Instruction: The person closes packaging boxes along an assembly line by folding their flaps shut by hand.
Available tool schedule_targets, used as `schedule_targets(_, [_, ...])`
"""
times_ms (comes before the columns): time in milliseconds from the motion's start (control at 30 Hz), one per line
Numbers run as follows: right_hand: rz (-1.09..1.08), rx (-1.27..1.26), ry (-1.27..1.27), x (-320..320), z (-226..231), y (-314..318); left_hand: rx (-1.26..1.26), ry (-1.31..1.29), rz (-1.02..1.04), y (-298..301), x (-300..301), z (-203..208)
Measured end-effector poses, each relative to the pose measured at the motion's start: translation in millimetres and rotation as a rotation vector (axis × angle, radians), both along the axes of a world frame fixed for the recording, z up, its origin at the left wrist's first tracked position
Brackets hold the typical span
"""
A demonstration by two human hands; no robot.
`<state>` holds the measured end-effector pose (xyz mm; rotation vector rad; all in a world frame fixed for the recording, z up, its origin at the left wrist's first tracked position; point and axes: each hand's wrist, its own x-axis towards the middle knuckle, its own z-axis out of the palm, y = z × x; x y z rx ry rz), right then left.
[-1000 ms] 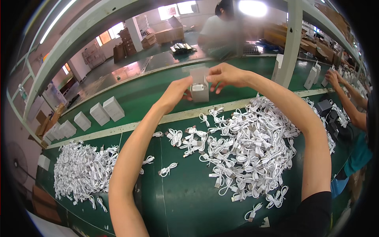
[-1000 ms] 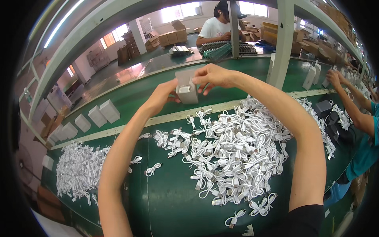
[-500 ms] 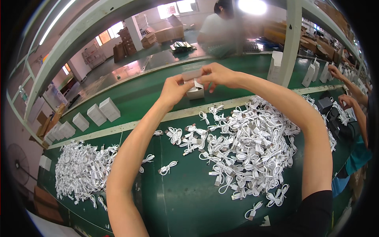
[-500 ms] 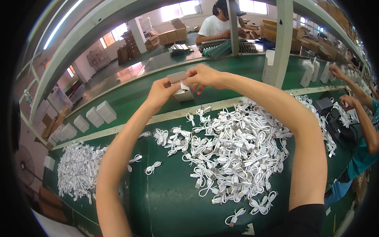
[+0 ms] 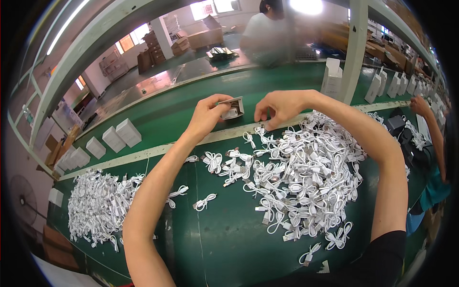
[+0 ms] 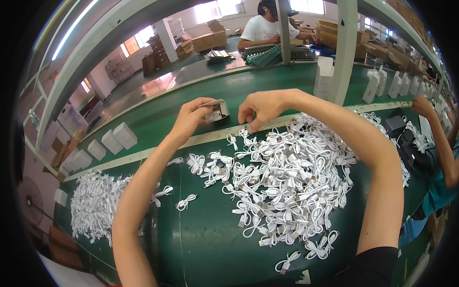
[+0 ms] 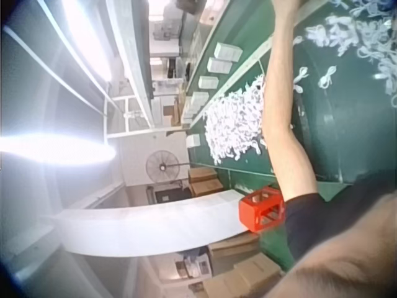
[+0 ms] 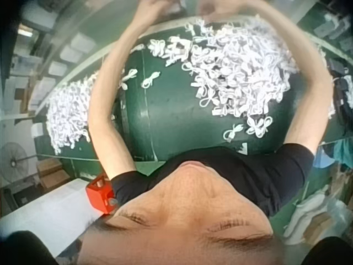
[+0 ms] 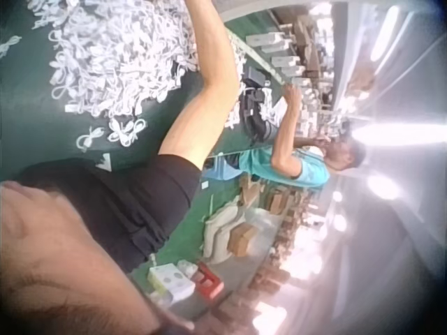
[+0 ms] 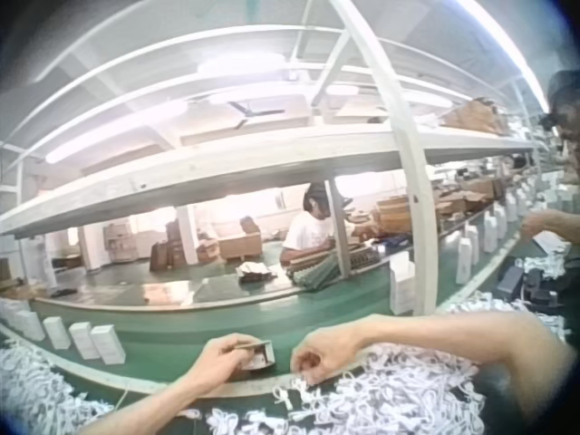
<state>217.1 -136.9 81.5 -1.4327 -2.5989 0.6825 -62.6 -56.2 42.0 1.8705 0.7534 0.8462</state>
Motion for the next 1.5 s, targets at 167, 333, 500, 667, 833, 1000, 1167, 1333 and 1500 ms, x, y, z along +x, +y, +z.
schedule_targets(167, [0.136, 0.244, -0.056, -7.3, -22.0, -5.9, 0.216, 0.16, 0.152, 5.3, -1.2, -1.2])
schedule_targets(333, [0.046, 0.457, -0.146, -11.9, -6.8, -22.0, -0.001, 0.086, 0.085, 6.4, -15.7, 9.1])
schedule_targets(500, [0.084, 0.711, -0.011, -21.7, 7.8, -37.1, -0.122, 0.181, 0.028, 7.0, -17.6, 31.4])
schedule_targets(667, [0.339, 0.977, 0.46, -62.8, 15.1, -4.3, -0.016, 0.284, -0.024, 5.9, 3.8, 50.5])
schedule_targets(833, [0.192, 0.963, -0.099, -46.8, 21.7, 29.5, -0.019, 0.323, 0.052, 9.3, 11.6, 48.7])
schedule_targets(1000, [0.159, 0.948, -0.204, -40.2, 27.6, 39.2, 0.11, 0.332, 0.061, 11.4, 13.0, 49.5])
schedule_targets(1167, [0.21, 1.106, -0.414, -64.1, 26.2, 33.7, 0.078, 0.354, 0.102, 19.4, 2.3, 46.5])
schedule_targets(1333, [0.226, 1.011, -0.407, -89.3, 26.7, 46.3, 0.026, 0.265, 0.043, 26.8, -1.7, 43.4])
schedule_targets(1500, [0.136, 1.042, -0.019, -88.3, 8.9, 75.4, -0.055, 0.199, 0.094, 30.0, -17.8, 35.7])
